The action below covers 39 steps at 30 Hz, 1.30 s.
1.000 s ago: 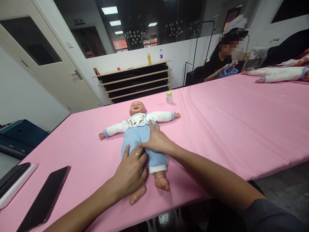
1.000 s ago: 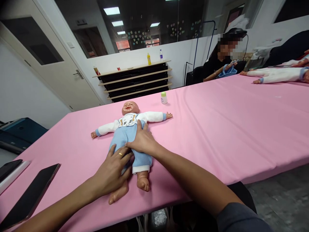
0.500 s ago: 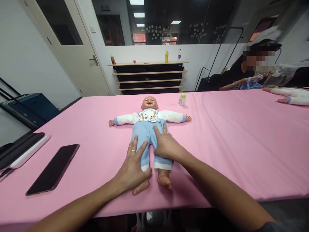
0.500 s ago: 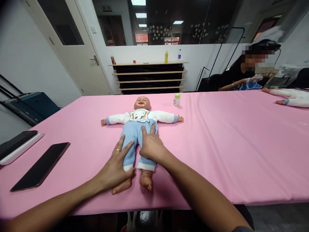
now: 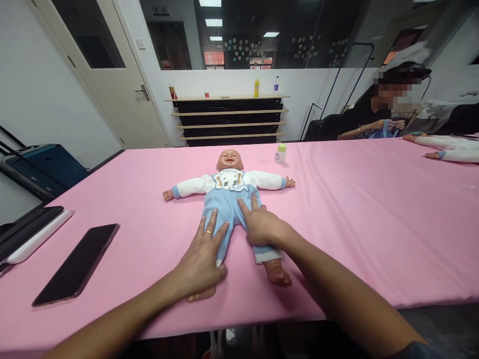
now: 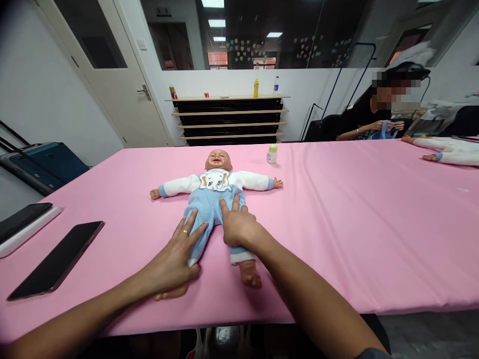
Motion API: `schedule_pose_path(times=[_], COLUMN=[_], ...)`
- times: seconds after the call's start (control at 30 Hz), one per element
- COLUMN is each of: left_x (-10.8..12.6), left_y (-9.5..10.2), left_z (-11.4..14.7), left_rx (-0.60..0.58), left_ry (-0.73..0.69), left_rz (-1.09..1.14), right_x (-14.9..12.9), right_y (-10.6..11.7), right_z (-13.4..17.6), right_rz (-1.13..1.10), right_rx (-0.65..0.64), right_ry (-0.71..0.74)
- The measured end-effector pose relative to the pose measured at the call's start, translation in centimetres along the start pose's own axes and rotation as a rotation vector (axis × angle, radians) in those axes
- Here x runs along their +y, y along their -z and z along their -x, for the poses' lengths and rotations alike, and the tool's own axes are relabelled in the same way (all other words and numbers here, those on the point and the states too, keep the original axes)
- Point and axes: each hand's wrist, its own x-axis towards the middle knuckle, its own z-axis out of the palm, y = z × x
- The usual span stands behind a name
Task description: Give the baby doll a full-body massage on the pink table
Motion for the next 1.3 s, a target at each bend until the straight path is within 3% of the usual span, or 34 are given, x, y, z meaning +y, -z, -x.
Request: schedule_pose_path(times=[0.1,0.17,0.27,0.33,0.47,0.63,0.83,1.3], left_x=[0.1,0.1,0.2,0.4,0.8,0.6,-0.2,-0.1], left_y=[0.5,1.0,1.8,2.1,2.0,0.8,-0.5,-0.4], left_z=[0.2,0.1,-1.1,-2.7,-7.1,-10.8,-10.5,-10.0], left_rx=[-0.011,-0.007,0.096,0.204,0.313,0.272,0.327,0.359], left_ry=[-0.002,-0.012,-0.041,-0.059,-0.076,-0.071,-0.071,-0.074], left_rz=[-0.034,-0.056,-0.023,0.025,0.034,-0.063,-0.153,-0.122], right_x=[0.0,0.1,-0.1,-0.6,-1.5,-0.8,0.1,-0.3], right_y=[-0.1,-0.1,-0.7,-1.5,-3.4,-3.5,-3.4,-3.6], right_z=[-0.2,-0.4,-1.2,-1.9,-3.1,-3.8,-4.0,-3.9], right_rz=[-0.035,-0.079,-0.119,-0.086,-0.099,-0.104,-0.202,-0.139], right_rx=[0.034,0.145,0.401,0.475,0.339,0.307,0.339,0.338], right_ry=[-0.024,0.008,0.072,0.103,-0.017,-0.024,-0.051,-0.129])
